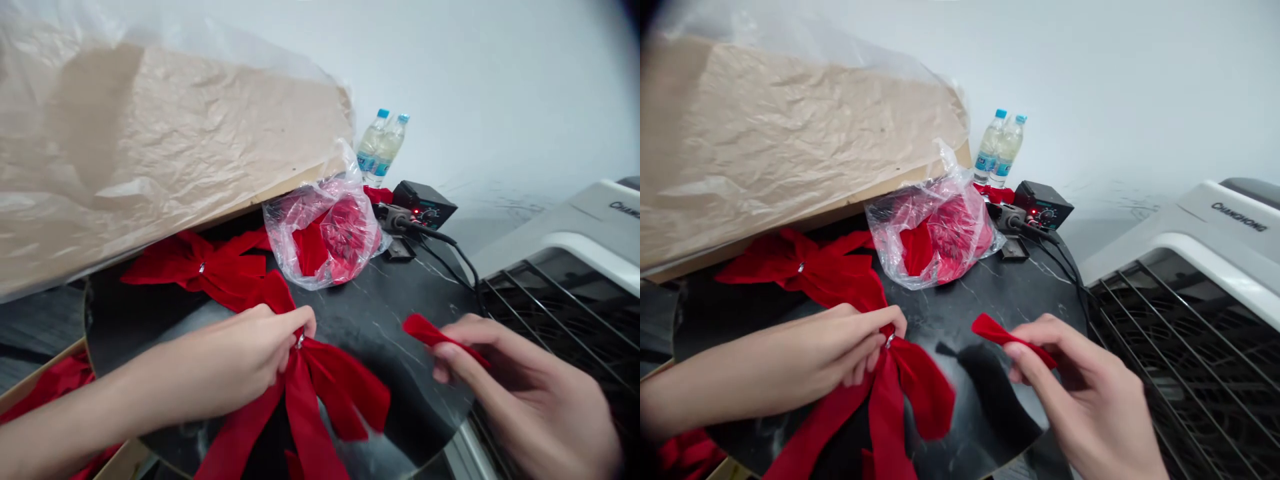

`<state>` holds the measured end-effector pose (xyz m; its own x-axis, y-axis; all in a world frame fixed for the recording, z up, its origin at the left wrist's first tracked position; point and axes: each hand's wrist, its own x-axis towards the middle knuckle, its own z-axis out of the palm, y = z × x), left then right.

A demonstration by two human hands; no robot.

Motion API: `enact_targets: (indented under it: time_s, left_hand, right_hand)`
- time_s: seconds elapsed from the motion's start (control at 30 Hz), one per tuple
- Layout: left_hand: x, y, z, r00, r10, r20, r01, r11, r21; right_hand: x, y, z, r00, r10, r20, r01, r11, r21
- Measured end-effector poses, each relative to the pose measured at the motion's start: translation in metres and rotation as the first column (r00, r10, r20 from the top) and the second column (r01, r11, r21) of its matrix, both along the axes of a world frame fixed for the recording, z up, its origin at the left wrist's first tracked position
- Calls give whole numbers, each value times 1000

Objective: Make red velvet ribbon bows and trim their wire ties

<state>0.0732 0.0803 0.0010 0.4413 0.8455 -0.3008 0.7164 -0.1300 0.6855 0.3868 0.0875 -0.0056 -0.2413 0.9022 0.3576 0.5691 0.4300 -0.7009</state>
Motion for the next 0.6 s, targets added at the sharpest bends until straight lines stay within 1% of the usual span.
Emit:
enact_targets:
  time_s: [0.07,0.17,0.23,0.33,0.43,0.5,0.53,0.6]
  left_hand:
    - [-4,3,10,992,-29,122,30,1000,-4]
    - [-6,11,22,943,-55,329,62,998,-11]
    - [-4,16,24,887,-69,457,99,994,-41]
    - [2,24,23,804,-54,592,116,991,-67]
    - [7,28,21,758,-11,652,157,973,-167]
    - [8,31,18,745,14,667,190,954,-232]
    - [8,32,17,751,30,660,182,951,-250]
    - [9,34,13,784,75,616,112,959,-259]
  right_hand:
    - [8,-6,1,996,14,-93,-13,1000,13]
    - [7,-12,6,978,103,-183,-110,993,-31]
    - [-3,-15,6,970,137,-201,-153,986,-66]
    - [-23,-16,0,963,152,-221,-186,972,-143]
    - [-40,-13,-11,945,190,-267,-254,940,-230]
    - [-46,-8,-16,930,231,-286,-303,922,-242]
    - [-48,-6,-16,927,248,-283,-320,915,-246]
    - [-49,-3,-15,926,270,-262,-337,905,-261]
